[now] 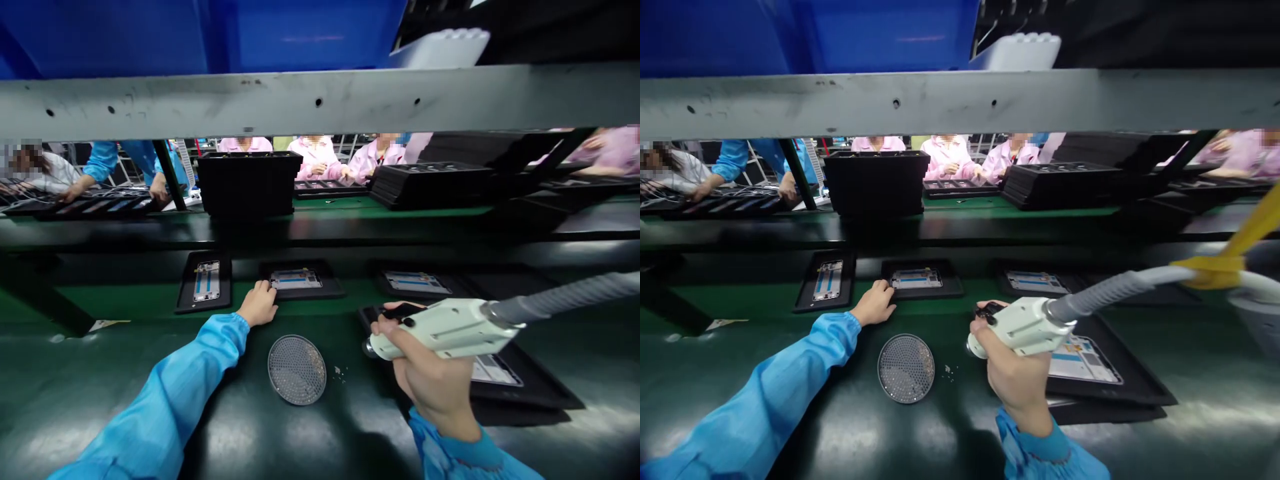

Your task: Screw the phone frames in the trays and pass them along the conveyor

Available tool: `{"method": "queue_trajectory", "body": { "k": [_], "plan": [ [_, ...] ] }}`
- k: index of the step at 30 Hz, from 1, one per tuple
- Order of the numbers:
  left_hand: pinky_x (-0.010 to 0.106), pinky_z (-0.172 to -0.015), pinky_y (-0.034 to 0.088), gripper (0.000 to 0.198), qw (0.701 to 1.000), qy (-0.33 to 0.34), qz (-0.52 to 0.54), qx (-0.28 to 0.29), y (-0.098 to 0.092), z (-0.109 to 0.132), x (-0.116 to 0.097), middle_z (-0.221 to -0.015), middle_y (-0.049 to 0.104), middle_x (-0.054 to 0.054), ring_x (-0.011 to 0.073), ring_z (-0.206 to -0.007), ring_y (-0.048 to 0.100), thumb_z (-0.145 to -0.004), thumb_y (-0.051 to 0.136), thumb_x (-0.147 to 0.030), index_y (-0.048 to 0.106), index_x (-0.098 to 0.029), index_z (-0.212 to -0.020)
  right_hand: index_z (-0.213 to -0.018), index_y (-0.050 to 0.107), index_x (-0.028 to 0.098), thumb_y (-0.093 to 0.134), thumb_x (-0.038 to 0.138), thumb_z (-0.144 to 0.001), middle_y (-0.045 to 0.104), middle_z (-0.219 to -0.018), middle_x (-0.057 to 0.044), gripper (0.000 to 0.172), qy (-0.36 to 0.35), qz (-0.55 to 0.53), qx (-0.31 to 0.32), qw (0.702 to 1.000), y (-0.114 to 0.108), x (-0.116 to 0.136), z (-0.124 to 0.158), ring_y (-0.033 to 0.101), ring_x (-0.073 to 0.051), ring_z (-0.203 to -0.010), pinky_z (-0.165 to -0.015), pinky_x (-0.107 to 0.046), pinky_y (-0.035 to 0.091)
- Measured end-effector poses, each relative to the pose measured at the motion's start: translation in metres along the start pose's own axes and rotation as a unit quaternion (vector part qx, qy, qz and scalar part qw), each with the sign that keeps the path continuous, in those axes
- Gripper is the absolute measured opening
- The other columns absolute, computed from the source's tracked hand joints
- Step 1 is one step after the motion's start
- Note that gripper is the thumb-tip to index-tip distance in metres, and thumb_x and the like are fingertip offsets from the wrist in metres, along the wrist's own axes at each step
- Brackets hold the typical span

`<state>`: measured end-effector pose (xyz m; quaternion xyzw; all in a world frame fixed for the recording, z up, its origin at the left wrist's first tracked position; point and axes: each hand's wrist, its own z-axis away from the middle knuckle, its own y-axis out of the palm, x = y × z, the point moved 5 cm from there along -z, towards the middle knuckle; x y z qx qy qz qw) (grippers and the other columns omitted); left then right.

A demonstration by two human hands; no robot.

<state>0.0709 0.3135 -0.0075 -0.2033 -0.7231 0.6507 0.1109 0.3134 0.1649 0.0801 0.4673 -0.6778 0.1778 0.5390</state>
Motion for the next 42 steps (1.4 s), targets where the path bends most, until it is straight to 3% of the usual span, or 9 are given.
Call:
{"method": "queue_trajectory", "body": {
  "k": [4,7,14,19,22,27,33,38,42],
  "plan": [
    [0.042,-0.088,0.055,0.033,1.000,0.016,0.009,-0.007,-0.006,0.005,-0.002,-0.122,0.060,0.009,0.0221,-0.105,0.062,-0.095,0.060,-0.035,0.058,-0.016,-0.121,-0.078,0.064,0.016,0.080,0.020,-0.054,0.063,-0.073,-0.001,0.030,0.029,-0.042,-0.013,0.999,0.002,0.009,0.000,0.061,-0.016,-0.063,-0.060,-0.036,0.053],
    [0.043,-0.089,0.055,0.032,0.999,0.029,0.026,-0.027,-0.020,0.037,0.005,-0.122,0.060,0.009,0.0221,-0.106,0.061,-0.095,0.061,-0.033,0.058,-0.016,-0.121,-0.076,0.061,0.018,0.076,0.014,-0.052,0.061,-0.069,0.002,0.028,0.015,-0.080,-0.022,0.996,0.004,0.023,0.000,0.059,-0.014,-0.058,-0.056,-0.033,0.051],
    [0.038,-0.091,0.056,0.017,0.988,0.104,0.058,-0.093,-0.072,0.233,-0.010,-0.126,0.055,0.018,0.0286,-0.126,0.052,-0.099,0.043,-0.020,0.057,-0.012,-0.104,-0.070,0.059,0.020,0.071,0.014,-0.050,0.059,-0.069,0.004,0.025,0.005,-0.094,-0.057,0.994,0.001,0.048,0.002,0.055,-0.012,-0.055,-0.051,-0.030,0.049],
    [0.046,-0.118,0.031,0.018,0.971,0.155,0.072,-0.165,-0.062,0.342,-0.054,-0.085,0.064,0.003,0.0203,-0.104,0.062,-0.096,0.047,-0.014,0.063,-0.017,-0.087,-0.074,0.060,0.019,0.070,0.017,-0.053,0.051,-0.061,0.005,0.023,0.047,-0.089,-0.015,0.995,0.009,0.047,0.014,0.055,-0.013,-0.058,-0.055,-0.030,0.049],
    [0.050,-0.121,0.023,0.025,0.967,0.163,0.081,-0.178,-0.051,0.348,-0.071,-0.078,0.065,0.002,0.0200,-0.092,0.063,-0.097,0.049,-0.025,0.064,-0.018,-0.078,-0.077,0.062,0.019,0.072,0.019,-0.055,0.052,-0.060,0.004,0.024,0.069,-0.083,0.047,0.993,0.026,0.036,0.032,0.055,-0.012,-0.058,-0.057,-0.030,0.049],
    [0.047,-0.106,0.041,0.026,0.968,0.209,0.029,-0.133,-0.067,0.300,-0.084,-0.103,0.071,0.010,0.0274,-0.103,0.063,-0.091,0.056,-0.039,0.068,-0.017,-0.100,-0.085,0.062,0.020,0.075,0.022,-0.063,0.058,-0.067,0.003,0.025,0.120,-0.052,0.173,0.976,0.075,-0.009,0.061,0.058,-0.013,-0.062,-0.060,-0.032,0.051],
    [0.050,-0.104,0.044,0.057,0.962,0.268,0.031,-0.050,-0.056,0.270,-0.096,-0.125,0.065,0.018,0.0359,-0.120,0.059,-0.090,0.051,-0.059,0.061,-0.011,-0.119,-0.088,0.063,0.018,0.073,0.021,-0.068,0.059,-0.074,0.002,0.023,0.132,-0.027,0.202,0.970,0.113,-0.061,0.067,0.058,-0.013,-0.065,-0.063,-0.033,0.051],
    [0.034,-0.096,0.046,0.016,0.945,0.307,0.011,-0.113,-0.026,0.296,-0.109,-0.101,0.074,0.001,0.0201,-0.100,0.067,-0.093,0.057,-0.028,0.067,-0.017,-0.099,-0.090,0.059,0.020,0.072,0.021,-0.070,0.058,-0.074,0.003,0.023,0.125,-0.028,0.228,0.965,0.112,-0.053,0.063,0.058,-0.012,-0.065,-0.064,-0.033,0.051],
    [0.027,-0.090,0.046,0.014,0.943,0.316,0.027,-0.102,-0.017,0.303,-0.112,-0.099,0.073,-0.002,0.0132,-0.099,0.064,-0.093,0.056,-0.019,0.069,-0.017,-0.099,-0.091,0.058,0.021,0.069,0.020,-0.072,0.057,-0.072,0.004,0.023,0.121,-0.028,0.241,0.962,0.113,-0.049,0.062,0.059,-0.013,-0.066,-0.064,-0.032,0.050]
  ]
}}
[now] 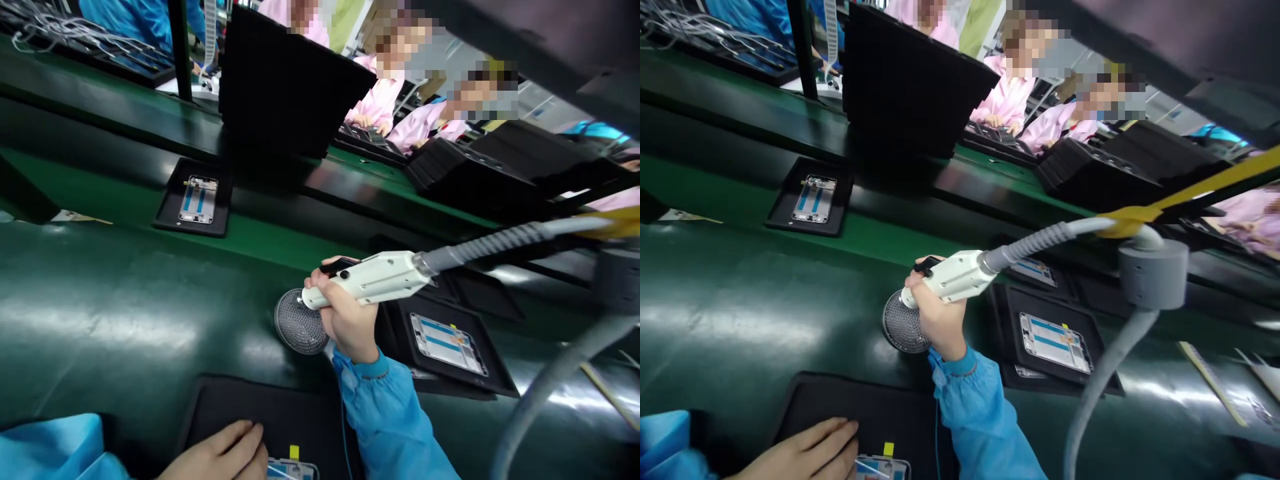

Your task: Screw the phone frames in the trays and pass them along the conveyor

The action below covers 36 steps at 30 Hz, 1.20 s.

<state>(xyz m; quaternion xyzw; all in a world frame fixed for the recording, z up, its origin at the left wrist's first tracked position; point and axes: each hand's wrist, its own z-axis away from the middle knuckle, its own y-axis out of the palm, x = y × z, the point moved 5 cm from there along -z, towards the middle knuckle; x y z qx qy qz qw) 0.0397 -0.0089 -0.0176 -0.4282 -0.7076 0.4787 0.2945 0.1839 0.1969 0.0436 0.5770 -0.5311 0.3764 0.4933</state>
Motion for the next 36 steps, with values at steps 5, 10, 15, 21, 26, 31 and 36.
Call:
{"method": "queue_trajectory", "body": {
  "k": [5,10,15,21,26,31,36],
  "plan": [
    [0.027,-0.088,0.046,0.015,0.999,-0.012,0.035,-0.004,-0.006,-0.006,0.009,-0.099,0.074,-0.002,0.0136,-0.099,0.064,-0.092,0.055,-0.015,0.069,-0.017,-0.097,-0.092,0.058,0.021,0.070,0.020,-0.072,0.058,-0.074,0.003,0.023,0.008,0.017,-0.003,1.000,0.004,-0.018,-0.002,0.058,-0.013,-0.067,-0.067,-0.034,0.051],
    [0.027,-0.088,0.046,0.016,0.999,-0.006,0.042,0.004,-0.005,-0.007,0.009,-0.100,0.074,-0.001,0.0140,-0.099,0.064,-0.092,0.055,-0.015,0.070,-0.017,-0.098,-0.091,0.059,0.020,0.069,0.020,-0.072,0.057,-0.074,0.003,0.022,0.012,0.035,-0.013,0.999,0.003,-0.028,-0.002,0.058,-0.013,-0.067,-0.067,-0.034,0.052],
    [0.027,-0.087,0.047,0.015,0.999,-0.014,0.048,-0.002,-0.009,-0.008,0.011,-0.100,0.074,0.000,0.0147,-0.098,0.065,-0.092,0.056,-0.016,0.071,-0.017,-0.097,-0.090,0.058,0.020,0.070,0.021,-0.071,0.057,-0.077,0.002,0.022,0.009,0.044,-0.023,0.999,0.003,-0.030,-0.002,0.058,-0.013,-0.067,-0.066,-0.034,0.052],
    [0.028,-0.087,0.048,0.019,0.998,-0.011,0.055,0.015,-0.016,-0.011,0.017,-0.104,0.074,0.002,0.0182,-0.102,0.064,-0.091,0.063,-0.027,0.072,-0.015,-0.103,-0.090,0.058,0.021,0.069,0.021,-0.072,0.058,-0.079,0.001,0.021,0.010,0.057,-0.024,0.998,0.001,-0.033,0.000,0.059,-0.014,-0.071,-0.069,-0.036,0.053],
    [0.029,-0.086,0.048,0.021,0.998,-0.009,0.059,0.010,-0.020,-0.013,0.021,-0.107,0.073,0.003,0.0197,-0.101,0.063,-0.091,0.064,-0.029,0.071,-0.016,-0.106,-0.088,0.057,0.022,0.069,0.022,-0.071,0.058,-0.081,0.001,0.021,-0.001,0.060,-0.029,0.998,0.001,-0.038,0.001,0.059,-0.015,-0.075,-0.074,-0.038,0.054],
    [0.031,-0.082,0.051,0.013,0.991,-0.044,0.123,0.008,-0.021,-0.016,0.031,-0.101,0.070,0.009,0.0223,-0.095,0.061,-0.091,0.058,-0.022,0.068,-0.014,-0.094,-0.090,0.058,0.023,0.069,0.022,-0.070,0.053,-0.072,0.003,0.023,-0.015,0.024,-0.031,0.999,0.001,-0.006,0.001,0.056,-0.014,-0.067,-0.065,-0.035,0.052],
    [0.031,-0.077,0.053,0.016,0.961,-0.092,0.245,0.084,-0.014,-0.027,0.046,-0.093,0.063,0.010,0.0208,-0.086,0.056,-0.089,0.050,-0.010,0.066,-0.012,-0.091,-0.081,0.057,0.021,0.070,0.021,-0.064,0.050,-0.067,0.004,0.021,-0.058,0.003,-0.107,0.993,-0.024,0.046,0.015,0.054,-0.011,-0.061,-0.062,-0.032,0.051]
  ]
}}
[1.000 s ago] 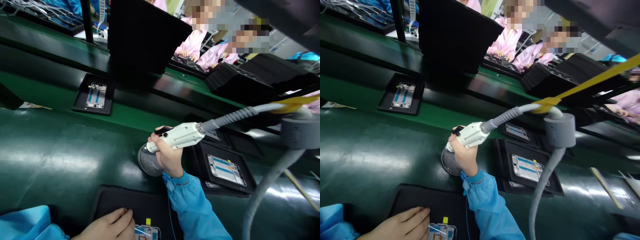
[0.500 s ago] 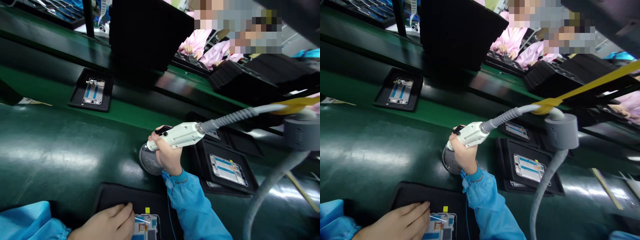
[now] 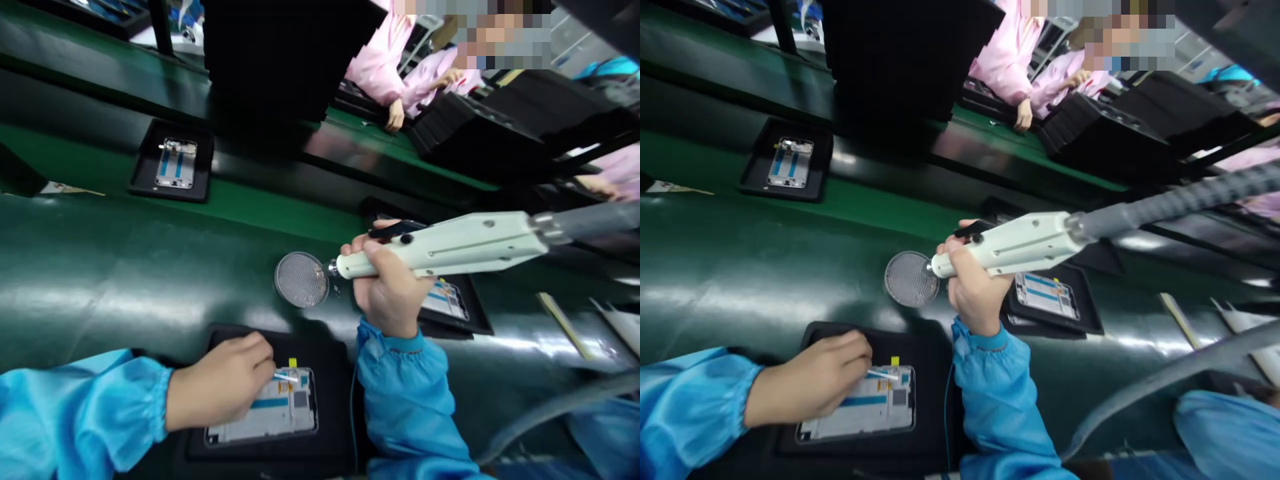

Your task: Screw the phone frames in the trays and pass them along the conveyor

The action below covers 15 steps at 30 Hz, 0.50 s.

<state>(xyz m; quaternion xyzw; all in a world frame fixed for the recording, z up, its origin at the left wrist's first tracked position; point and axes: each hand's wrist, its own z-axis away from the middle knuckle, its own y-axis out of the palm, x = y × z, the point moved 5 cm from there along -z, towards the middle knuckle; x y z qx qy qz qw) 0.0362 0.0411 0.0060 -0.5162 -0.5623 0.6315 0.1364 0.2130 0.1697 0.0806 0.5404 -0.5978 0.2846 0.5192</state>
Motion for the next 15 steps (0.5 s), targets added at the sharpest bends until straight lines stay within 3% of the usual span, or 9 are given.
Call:
{"method": "queue_trajectory", "body": {
  "k": [3,8,15],
  "plan": [
    [0.031,-0.074,0.052,0.021,1.000,-0.028,0.009,0.011,0.001,-0.009,0.003,-0.090,0.059,0.009,0.0203,-0.084,0.055,-0.095,0.046,-0.015,0.066,-0.012,-0.089,-0.078,0.055,0.021,0.073,0.027,-0.065,0.051,-0.069,0.005,0.023,-0.012,0.056,-0.044,0.997,-0.027,0.009,0.010,0.056,-0.011,-0.061,-0.065,-0.033,0.053],
    [0.034,-0.073,0.050,0.018,0.998,-0.036,-0.047,-0.005,0.008,-0.014,0.000,-0.086,0.058,0.008,0.0215,-0.082,0.053,-0.092,0.053,-0.018,0.065,-0.013,-0.079,-0.075,0.057,0.018,0.077,0.029,-0.064,0.056,-0.069,0.004,0.025,-0.021,0.133,-0.087,0.987,-0.072,-0.002,0.027,0.057,-0.011,-0.062,-0.062,-0.031,0.051],
    [0.033,-0.068,0.043,0.020,0.986,0.000,-0.160,-0.045,0.022,-0.008,-0.004,-0.084,0.057,0.008,0.0211,-0.079,0.049,-0.093,0.049,-0.010,0.064,-0.013,-0.079,-0.090,0.060,0.017,0.078,0.036,-0.068,0.066,-0.082,-0.001,0.034,-0.017,0.194,-0.066,0.979,-0.090,-0.014,0.039,0.062,-0.014,-0.073,-0.070,-0.032,0.052]
  ]
}}
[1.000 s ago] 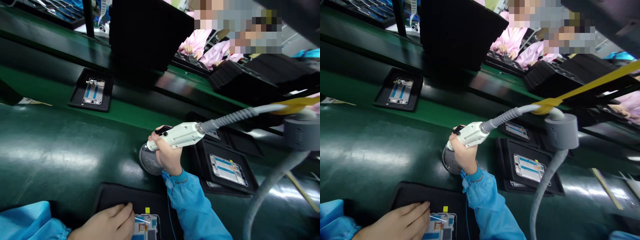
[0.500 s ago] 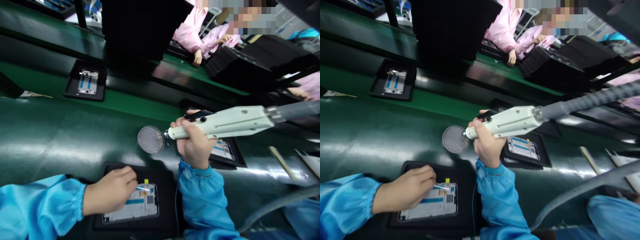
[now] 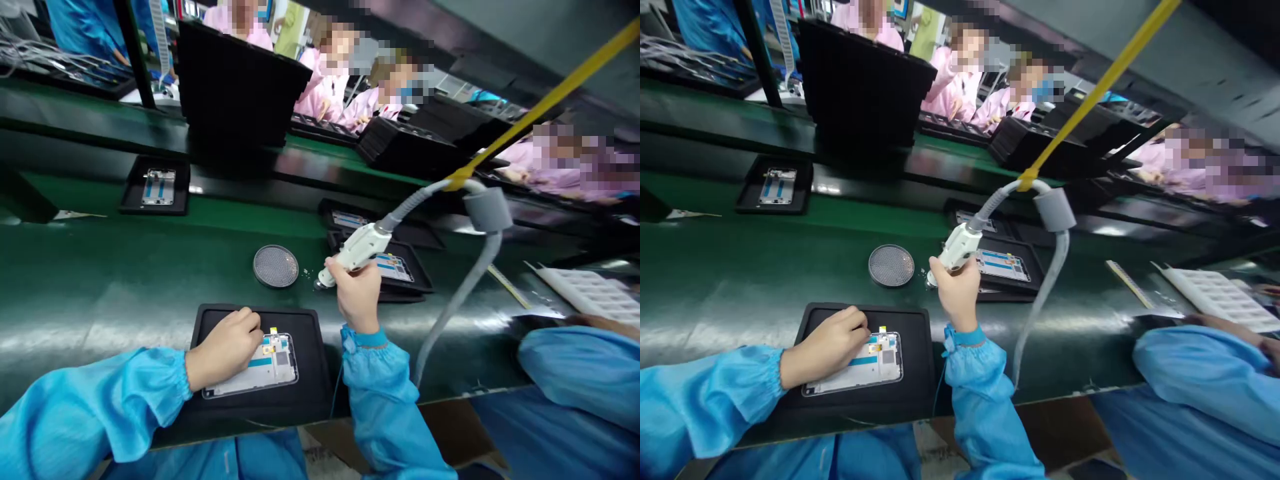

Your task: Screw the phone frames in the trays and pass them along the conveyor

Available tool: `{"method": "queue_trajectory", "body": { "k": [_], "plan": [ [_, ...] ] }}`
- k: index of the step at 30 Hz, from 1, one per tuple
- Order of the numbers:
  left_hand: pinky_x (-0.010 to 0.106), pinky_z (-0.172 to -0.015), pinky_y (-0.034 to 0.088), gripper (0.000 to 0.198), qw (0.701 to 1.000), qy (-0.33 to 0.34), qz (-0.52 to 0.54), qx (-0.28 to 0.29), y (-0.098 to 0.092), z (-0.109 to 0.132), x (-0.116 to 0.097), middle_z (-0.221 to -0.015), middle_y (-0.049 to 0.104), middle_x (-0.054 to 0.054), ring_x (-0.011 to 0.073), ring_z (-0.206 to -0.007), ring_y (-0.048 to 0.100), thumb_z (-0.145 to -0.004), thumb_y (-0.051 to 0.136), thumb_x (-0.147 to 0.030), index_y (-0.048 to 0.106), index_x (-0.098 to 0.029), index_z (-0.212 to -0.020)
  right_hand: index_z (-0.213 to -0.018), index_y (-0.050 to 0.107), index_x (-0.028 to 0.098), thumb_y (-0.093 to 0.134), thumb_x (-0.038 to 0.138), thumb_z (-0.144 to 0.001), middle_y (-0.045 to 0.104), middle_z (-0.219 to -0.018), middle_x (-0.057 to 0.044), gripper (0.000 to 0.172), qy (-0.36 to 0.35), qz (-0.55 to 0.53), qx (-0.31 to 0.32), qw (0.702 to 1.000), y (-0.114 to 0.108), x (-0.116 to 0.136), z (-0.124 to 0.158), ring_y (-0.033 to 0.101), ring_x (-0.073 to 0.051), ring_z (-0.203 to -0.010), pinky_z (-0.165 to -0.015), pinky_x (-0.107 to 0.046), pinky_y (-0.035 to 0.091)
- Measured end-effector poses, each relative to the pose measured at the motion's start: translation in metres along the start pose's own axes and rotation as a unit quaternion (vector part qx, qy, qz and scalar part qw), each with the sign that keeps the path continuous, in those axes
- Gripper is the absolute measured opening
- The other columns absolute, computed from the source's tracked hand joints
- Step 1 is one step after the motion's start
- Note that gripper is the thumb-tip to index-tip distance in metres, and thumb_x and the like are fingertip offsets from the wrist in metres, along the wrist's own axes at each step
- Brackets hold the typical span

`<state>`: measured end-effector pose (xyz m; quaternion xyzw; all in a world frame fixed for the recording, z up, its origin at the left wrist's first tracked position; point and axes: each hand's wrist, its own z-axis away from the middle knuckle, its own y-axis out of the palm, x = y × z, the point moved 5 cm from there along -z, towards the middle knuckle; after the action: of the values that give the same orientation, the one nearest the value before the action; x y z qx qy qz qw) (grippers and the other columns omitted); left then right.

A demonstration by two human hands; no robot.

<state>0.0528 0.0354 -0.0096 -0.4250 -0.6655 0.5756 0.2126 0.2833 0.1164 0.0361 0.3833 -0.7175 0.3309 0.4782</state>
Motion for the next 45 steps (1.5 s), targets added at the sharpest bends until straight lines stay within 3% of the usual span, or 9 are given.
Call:
{"method": "queue_trajectory", "body": {
  "k": [6,11,13,16,19,25,32,37,45],
  "plan": [
    [0.034,-0.063,0.038,0.025,0.995,0.049,-0.080,-0.036,0.003,0.009,-0.011,-0.080,0.056,0.008,0.0218,-0.075,0.049,-0.097,0.042,-0.010,0.062,-0.012,-0.083,-0.102,0.055,0.018,0.072,0.040,-0.077,0.066,-0.091,-0.004,0.037,-0.038,0.035,0.018,0.998,0.004,0.003,0.012,0.064,-0.017,-0.080,-0.073,-0.034,0.054],
    [0.033,-0.062,0.039,0.023,0.993,0.044,-0.090,-0.062,0.001,0.009,-0.008,-0.080,0.055,0.007,0.0216,-0.074,0.050,-0.098,0.042,-0.013,0.060,-0.012,-0.085,-0.122,0.043,0.024,0.063,0.026,-0.087,0.057,-0.114,-0.007,0.041,-0.141,0.094,0.007,0.986,-0.007,0.023,0.057,0.057,-0.016,-0.103,-0.094,-0.037,0.049],
    [0.033,-0.063,0.039,0.023,0.993,0.038,-0.087,-0.072,0.001,0.010,-0.006,-0.080,0.055,0.007,0.0210,-0.073,0.051,-0.099,0.040,-0.014,0.060,-0.012,-0.087,-0.112,0.054,0.025,0.066,0.020,-0.084,0.061,-0.103,-0.004,0.031,-0.183,0.126,0.114,0.968,0.000,0.030,0.081,0.058,-0.015,-0.095,-0.088,-0.032,0.051],
    [0.032,-0.063,0.040,0.026,0.993,0.032,-0.079,-0.084,0.000,0.012,-0.005,-0.080,0.055,0.005,0.0193,-0.072,0.051,-0.101,0.036,-0.014,0.059,-0.013,-0.088,-0.099,0.064,0.023,0.070,0.016,-0.080,0.067,-0.090,-0.002,0.021,-0.232,0.157,0.297,0.913,0.016,0.028,0.111,0.062,-0.016,-0.085,-0.076,-0.028,0.054],
    [0.030,-0.062,0.041,0.028,0.993,0.027,-0.068,-0.090,0.000,0.012,-0.006,-0.078,0.054,0.004,0.0178,-0.070,0.051,-0.101,0.034,-0.015,0.059,-0.014,-0.088,-0.094,0.065,0.020,0.061,0.013,-0.087,0.068,-0.086,-0.003,0.010,-0.260,0.174,0.362,0.878,0.024,0.020,0.123,0.062,-0.015,-0.080,-0.072,-0.028,0.054],
    [0.031,-0.062,0.046,0.026,0.996,-0.001,-0.051,-0.070,-0.009,0.010,0.000,-0.080,0.057,0.005,0.0187,-0.071,0.054,-0.100,0.039,-0.018,0.060,-0.014,-0.086,-0.090,0.062,0.017,0.052,0.011,-0.092,0.067,-0.083,-0.006,0.012,-0.294,0.203,0.378,0.854,0.025,0.007,0.124,0.058,-0.016,-0.078,-0.070,-0.030,0.053],
    [0.036,-0.066,0.052,0.023,0.998,-0.015,-0.044,-0.032,-0.027,0.034,0.007,-0.085,0.060,0.011,0.0238,-0.079,0.058,-0.096,0.043,-0.014,0.063,-0.011,-0.083,-0.091,0.061,0.016,0.049,0.010,-0.092,0.066,-0.082,-0.007,0.014,-0.331,0.226,0.392,0.828,0.026,0.002,0.125,0.057,-0.017,-0.077,-0.069,-0.032,0.051],
    [0.042,-0.080,0.054,0.020,0.998,-0.023,-0.030,-0.040,-0.023,0.041,0.000,-0.094,0.061,0.015,0.0299,-0.098,0.058,-0.094,0.047,-0.017,0.065,-0.007,-0.093,-0.090,0.062,0.015,0.048,0.011,-0.093,0.065,-0.080,-0.007,0.015,-0.352,0.235,0.397,0.814,0.030,0.004,0.127,0.056,-0.017,-0.076,-0.069,-0.032,0.051],
    [0.044,-0.084,0.052,0.029,0.999,-0.030,-0.025,-0.027,-0.018,0.035,-0.010,-0.103,0.060,0.016,0.0305,-0.103,0.056,-0.095,0.046,-0.017,0.060,-0.004,-0.115,-0.092,0.061,0.015,0.046,0.008,-0.093,0.062,-0.081,-0.008,0.016,-0.373,0.256,0.405,0.794,0.029,0.002,0.131,0.053,-0.018,-0.078,-0.071,-0.032,0.048]
  ]
}}
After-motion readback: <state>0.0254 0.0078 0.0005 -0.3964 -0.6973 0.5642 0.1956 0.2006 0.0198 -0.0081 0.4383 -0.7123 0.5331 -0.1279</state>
